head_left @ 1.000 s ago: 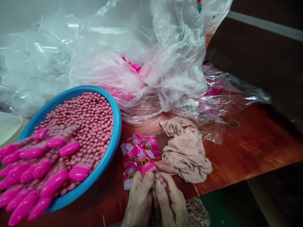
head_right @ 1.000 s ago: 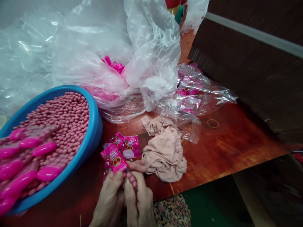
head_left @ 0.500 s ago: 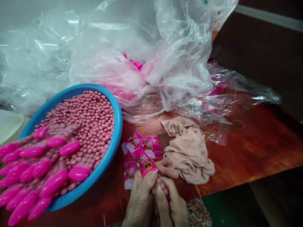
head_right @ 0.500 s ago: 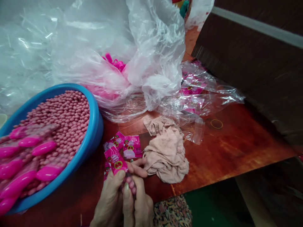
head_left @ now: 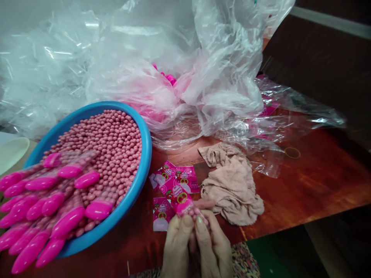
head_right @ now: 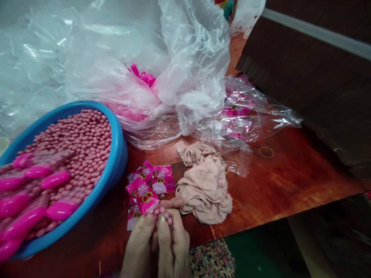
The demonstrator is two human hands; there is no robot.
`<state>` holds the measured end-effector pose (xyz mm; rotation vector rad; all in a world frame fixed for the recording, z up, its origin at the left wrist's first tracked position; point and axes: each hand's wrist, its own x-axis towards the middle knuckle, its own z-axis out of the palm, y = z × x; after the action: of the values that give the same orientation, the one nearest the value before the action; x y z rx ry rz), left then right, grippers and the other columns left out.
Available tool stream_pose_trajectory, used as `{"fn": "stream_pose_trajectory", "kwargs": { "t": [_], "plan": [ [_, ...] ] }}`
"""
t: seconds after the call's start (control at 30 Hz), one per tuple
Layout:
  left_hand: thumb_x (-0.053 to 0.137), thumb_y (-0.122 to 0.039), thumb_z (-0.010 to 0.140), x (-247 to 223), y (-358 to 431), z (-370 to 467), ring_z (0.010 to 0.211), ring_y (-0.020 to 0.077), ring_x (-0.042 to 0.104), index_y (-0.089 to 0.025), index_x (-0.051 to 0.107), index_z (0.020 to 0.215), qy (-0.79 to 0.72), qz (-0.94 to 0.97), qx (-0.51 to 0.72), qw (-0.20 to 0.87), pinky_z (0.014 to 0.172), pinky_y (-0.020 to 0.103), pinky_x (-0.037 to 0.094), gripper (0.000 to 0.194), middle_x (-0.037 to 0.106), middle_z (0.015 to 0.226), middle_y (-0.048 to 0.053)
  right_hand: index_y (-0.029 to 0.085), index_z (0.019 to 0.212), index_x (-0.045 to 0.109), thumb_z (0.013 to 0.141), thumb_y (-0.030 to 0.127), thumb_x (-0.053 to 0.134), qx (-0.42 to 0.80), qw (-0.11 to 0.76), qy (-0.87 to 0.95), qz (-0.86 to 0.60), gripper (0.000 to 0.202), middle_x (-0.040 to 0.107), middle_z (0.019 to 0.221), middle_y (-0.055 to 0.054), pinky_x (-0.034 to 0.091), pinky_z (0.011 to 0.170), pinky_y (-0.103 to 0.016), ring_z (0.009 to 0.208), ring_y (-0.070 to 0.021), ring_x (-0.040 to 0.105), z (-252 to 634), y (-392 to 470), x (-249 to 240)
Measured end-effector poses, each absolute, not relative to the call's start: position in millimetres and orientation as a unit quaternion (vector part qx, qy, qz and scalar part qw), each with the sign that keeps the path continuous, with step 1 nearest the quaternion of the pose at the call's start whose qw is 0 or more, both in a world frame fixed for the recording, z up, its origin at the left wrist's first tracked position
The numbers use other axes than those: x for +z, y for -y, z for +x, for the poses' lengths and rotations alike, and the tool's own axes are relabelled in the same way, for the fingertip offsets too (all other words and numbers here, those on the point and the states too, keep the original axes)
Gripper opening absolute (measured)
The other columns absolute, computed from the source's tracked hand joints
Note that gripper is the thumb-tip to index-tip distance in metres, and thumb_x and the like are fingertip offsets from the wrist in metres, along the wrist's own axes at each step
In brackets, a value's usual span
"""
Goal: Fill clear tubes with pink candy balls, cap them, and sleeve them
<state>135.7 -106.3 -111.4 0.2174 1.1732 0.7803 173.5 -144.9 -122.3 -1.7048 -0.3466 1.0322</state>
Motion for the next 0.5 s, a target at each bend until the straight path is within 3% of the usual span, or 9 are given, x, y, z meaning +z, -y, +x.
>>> {"fn": "stream_pose_trajectory", "kwargs": {
  "t": [0.23,0.37,0.5],
  "plan": [
    [0.083,-0.035,0.059,-110.7,95.9,128.9,0.073,0.0203,0.069,-0.017,0.075,0.07,-0.553,0.061,0.39,0.734,0.072,0.028,0.055,0.022,0.073,0.071,0.006,0.018,0.103,0.068,0.083,0.057,0.052,0.447,0.485,0.189,-0.727,0.047,0.067,0.066,-0.003,0.05,0.052,-0.02,0.058,-0.0164,0.064,169.3,146.2,-137.7],
    [0.082,-0.036,0.06,-115.9,102.4,131.2,0.062,0.017,0.067,-0.015,0.075,0.073,-0.573,0.066,0.366,0.731,0.066,0.025,0.055,0.025,0.072,0.065,0.005,0.02,0.101,0.069,0.09,0.055,0.041,0.433,0.486,0.214,-0.729,0.046,0.071,0.068,-0.004,0.051,0.054,-0.018,0.06,-0.0165,0.068,166.5,149.3,-139.6],
    [0.081,-0.036,0.062,-120.9,107.7,132.3,0.066,0.0179,0.068,-0.017,0.075,0.075,-0.565,0.053,0.355,0.743,0.067,0.026,0.056,0.023,0.073,0.066,0.006,0.019,0.109,0.067,0.089,0.056,0.042,0.413,0.486,0.212,-0.74,0.049,0.073,0.077,-0.006,0.052,0.057,-0.019,0.066,-0.0175,0.069,168.8,154.2,-132.9]
  ]
}}
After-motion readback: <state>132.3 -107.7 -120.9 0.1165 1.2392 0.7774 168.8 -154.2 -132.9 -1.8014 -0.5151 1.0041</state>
